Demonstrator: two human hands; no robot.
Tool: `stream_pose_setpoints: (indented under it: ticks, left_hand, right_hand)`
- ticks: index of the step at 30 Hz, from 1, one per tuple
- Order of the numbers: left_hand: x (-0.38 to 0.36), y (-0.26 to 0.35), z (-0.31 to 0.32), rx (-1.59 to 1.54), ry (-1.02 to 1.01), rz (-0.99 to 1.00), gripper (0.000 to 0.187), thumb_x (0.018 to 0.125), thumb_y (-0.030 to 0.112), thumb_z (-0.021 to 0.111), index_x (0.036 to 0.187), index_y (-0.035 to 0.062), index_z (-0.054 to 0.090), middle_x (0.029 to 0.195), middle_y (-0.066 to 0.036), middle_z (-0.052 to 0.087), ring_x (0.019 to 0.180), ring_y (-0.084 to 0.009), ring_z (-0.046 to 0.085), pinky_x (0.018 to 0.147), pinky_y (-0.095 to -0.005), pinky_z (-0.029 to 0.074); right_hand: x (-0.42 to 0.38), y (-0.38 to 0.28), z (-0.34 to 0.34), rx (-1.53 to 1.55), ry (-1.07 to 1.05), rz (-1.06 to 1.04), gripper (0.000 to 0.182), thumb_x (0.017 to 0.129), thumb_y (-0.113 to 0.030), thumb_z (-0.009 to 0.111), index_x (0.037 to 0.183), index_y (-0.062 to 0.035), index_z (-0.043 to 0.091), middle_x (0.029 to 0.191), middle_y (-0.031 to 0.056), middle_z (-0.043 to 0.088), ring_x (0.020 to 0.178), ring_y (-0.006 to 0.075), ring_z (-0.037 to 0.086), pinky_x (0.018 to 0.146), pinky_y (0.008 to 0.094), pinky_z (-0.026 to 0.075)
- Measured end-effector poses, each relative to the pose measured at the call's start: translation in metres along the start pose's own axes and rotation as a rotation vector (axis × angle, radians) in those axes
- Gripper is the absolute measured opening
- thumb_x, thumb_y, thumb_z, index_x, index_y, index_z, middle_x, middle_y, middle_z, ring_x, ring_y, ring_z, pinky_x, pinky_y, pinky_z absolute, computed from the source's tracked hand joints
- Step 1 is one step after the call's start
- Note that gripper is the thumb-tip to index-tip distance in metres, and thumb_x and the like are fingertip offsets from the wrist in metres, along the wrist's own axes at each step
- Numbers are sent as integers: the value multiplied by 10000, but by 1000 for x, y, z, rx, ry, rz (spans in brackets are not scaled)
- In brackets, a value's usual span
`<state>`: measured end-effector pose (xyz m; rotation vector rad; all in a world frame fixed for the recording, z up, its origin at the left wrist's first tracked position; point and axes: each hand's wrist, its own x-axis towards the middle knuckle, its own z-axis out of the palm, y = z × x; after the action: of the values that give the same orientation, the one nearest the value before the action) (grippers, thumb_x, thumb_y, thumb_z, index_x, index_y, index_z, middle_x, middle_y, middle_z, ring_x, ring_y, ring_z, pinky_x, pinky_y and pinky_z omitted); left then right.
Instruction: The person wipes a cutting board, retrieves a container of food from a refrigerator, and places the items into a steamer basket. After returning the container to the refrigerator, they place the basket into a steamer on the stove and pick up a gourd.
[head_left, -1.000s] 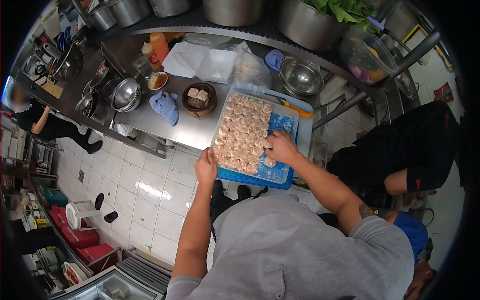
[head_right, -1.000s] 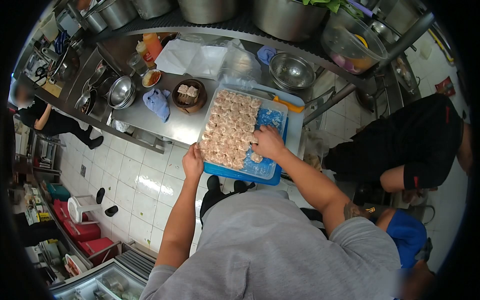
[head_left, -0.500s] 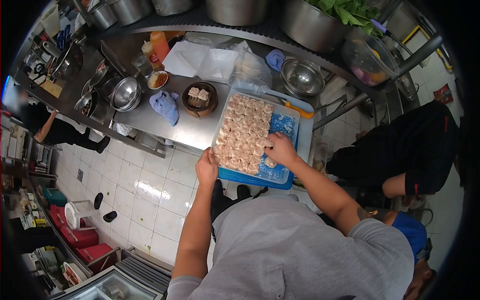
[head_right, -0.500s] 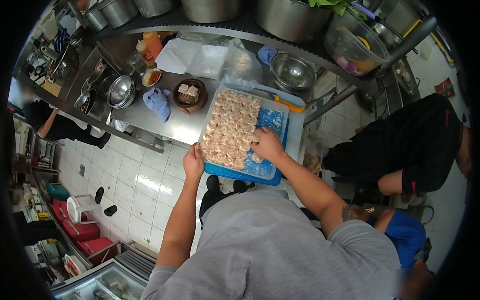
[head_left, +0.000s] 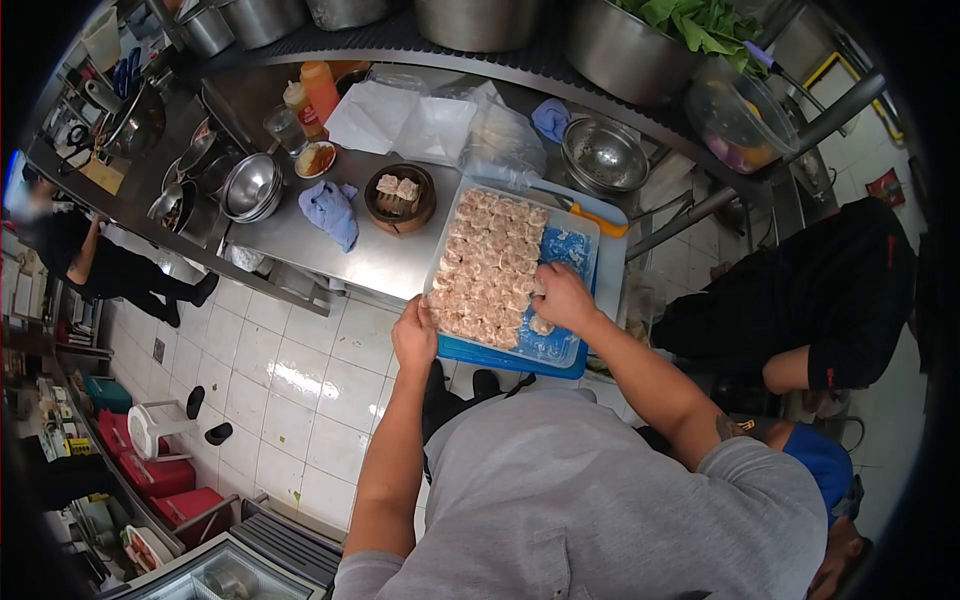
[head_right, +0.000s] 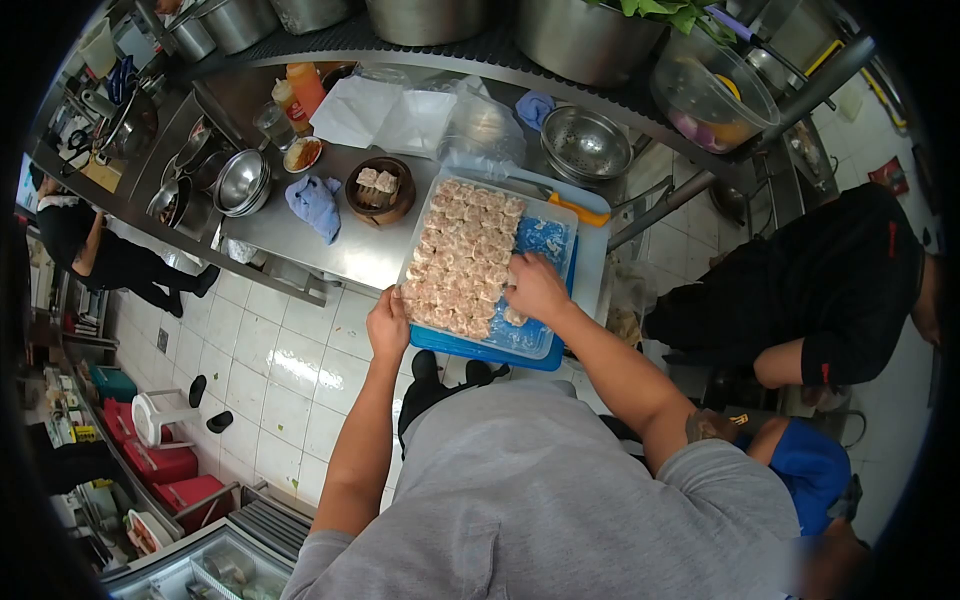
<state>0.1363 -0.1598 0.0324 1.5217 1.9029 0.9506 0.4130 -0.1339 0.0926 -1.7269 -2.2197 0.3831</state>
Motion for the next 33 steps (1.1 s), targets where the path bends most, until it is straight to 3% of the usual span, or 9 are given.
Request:
stream_pose_setpoints:
  ticks: [2, 5, 11, 20, 24, 26, 33]
  left_hand:
    - [0, -1, 0, 1, 0, -1, 336, 978, 270, 429, 1096, 41, 643, 899, -244, 658, 844, -429, 631, 755, -476, 496]
    - [0, -2, 1, -8, 2, 2, 336, 978, 269, 432, 1098, 37, 643, 911, -245, 657, 849, -427, 632, 760, -474, 496]
    - [1, -3, 2, -3, -4, -4, 337, 977, 266, 437, 1100, 27, 640, 926, -244, 658, 860, -426, 632, 766, -471, 497]
    - [1, -1, 2, -21, -5, -18, 340, 975, 267, 441, 1102, 22, 639, 916, -254, 656, 854, -431, 632, 758, -472, 500]
    - [1, -1, 2, -21, 0, -15, 337, 975, 268, 439, 1100, 29, 642, 896, -253, 656, 838, -434, 633, 745, -475, 501]
    - [1, -2, 3, -20, 6, -11, 336, 975, 269, 439, 1097, 31, 643, 890, -252, 656, 832, -435, 633, 741, -477, 501]
    - [0, -2, 3, -12, 13, 13, 330, 972, 266, 440, 1099, 34, 638, 877, -249, 654, 826, -436, 628, 732, -481, 495]
  right_hand:
    - [4, -9, -8, -53, -236, 189, 323, 718, -216, 630, 934, 22, 594, 978, 233, 618, 952, 380, 585, 850, 451, 476]
    - [6, -18, -19, -112, -337, 254, 336, 721, -209, 629, 967, 16, 585, 991, 219, 620, 982, 380, 569, 878, 451, 457]
    - [-3, -1, -3, -75, -106, 99, 388, 729, -218, 644, 1045, -2, 576, 987, 190, 628, 1026, 373, 545, 930, 474, 412]
    - [-12, 6, 7, -56, 2, 38, 400, 716, -268, 691, 1052, -61, 629, 956, 175, 641, 958, 370, 566, 910, 448, 411]
    - [-10, 5, 6, -15, -28, 64, 403, 717, -298, 687, 1035, -54, 647, 968, 171, 644, 959, 373, 566, 923, 462, 400]
    - [-8, 3, 1, -42, -157, 96, 400, 713, -309, 686, 1019, -53, 660, 983, 170, 643, 980, 377, 563, 942, 460, 392]
    - [-10, 13, 4, -65, -114, 26, 379, 714, -277, 655, 1023, -57, 650, 995, 178, 638, 1035, 378, 542, 930, 485, 395]
